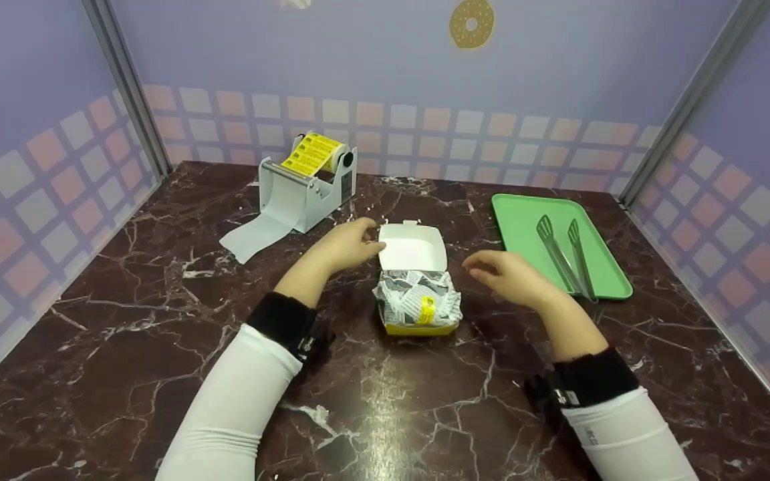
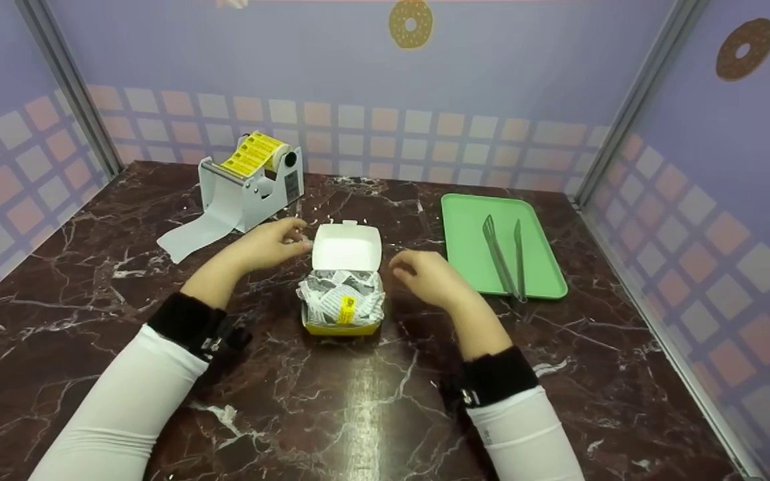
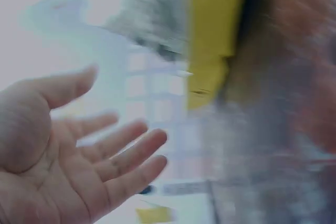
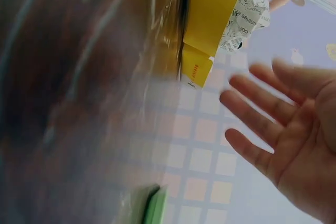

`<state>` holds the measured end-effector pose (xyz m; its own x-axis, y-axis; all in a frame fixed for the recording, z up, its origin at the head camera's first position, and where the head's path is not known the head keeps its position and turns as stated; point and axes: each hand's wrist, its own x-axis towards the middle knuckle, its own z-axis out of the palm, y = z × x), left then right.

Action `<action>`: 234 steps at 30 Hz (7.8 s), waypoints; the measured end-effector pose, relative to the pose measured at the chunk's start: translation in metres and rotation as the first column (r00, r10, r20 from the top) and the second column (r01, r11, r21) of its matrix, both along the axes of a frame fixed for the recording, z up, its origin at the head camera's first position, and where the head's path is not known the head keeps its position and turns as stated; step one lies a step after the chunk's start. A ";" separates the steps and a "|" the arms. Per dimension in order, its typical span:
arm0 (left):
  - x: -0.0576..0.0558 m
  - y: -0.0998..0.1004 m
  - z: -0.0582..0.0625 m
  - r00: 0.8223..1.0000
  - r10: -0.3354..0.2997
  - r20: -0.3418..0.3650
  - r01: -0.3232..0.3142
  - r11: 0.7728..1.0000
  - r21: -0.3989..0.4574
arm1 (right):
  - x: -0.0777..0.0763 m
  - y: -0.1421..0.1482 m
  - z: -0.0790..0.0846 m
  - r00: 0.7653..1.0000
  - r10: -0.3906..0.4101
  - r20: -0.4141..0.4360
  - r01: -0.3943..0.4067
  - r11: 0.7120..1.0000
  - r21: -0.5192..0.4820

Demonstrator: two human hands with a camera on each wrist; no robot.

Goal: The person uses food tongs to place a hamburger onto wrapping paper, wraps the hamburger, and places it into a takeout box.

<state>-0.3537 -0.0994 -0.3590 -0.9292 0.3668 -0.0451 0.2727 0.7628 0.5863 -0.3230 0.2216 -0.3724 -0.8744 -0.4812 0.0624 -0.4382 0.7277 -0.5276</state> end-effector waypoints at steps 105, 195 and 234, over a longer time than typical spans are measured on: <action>0.077 0.031 -0.031 0.952 -0.202 -0.228 0.164 0.971 -0.174 | 0.052 -0.033 -0.011 0.972 0.108 -0.208 -0.061 0.974 0.220; 0.047 0.040 -0.020 0.933 -0.083 -0.351 0.037 0.990 -0.135 | 0.018 -0.052 0.006 0.873 -0.100 -0.478 0.157 0.984 0.082; 0.035 0.033 -0.013 0.905 -0.140 -0.402 0.052 0.974 -0.223 | 0.006 -0.040 -0.002 0.841 0.202 -0.502 -0.115 0.973 0.199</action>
<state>-0.3183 -0.0662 -0.3716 -0.8409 0.4790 0.2519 0.5339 0.8104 0.2413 -0.3170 0.1818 -0.3746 -0.6466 -0.6520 0.3959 -0.7315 0.6772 -0.0793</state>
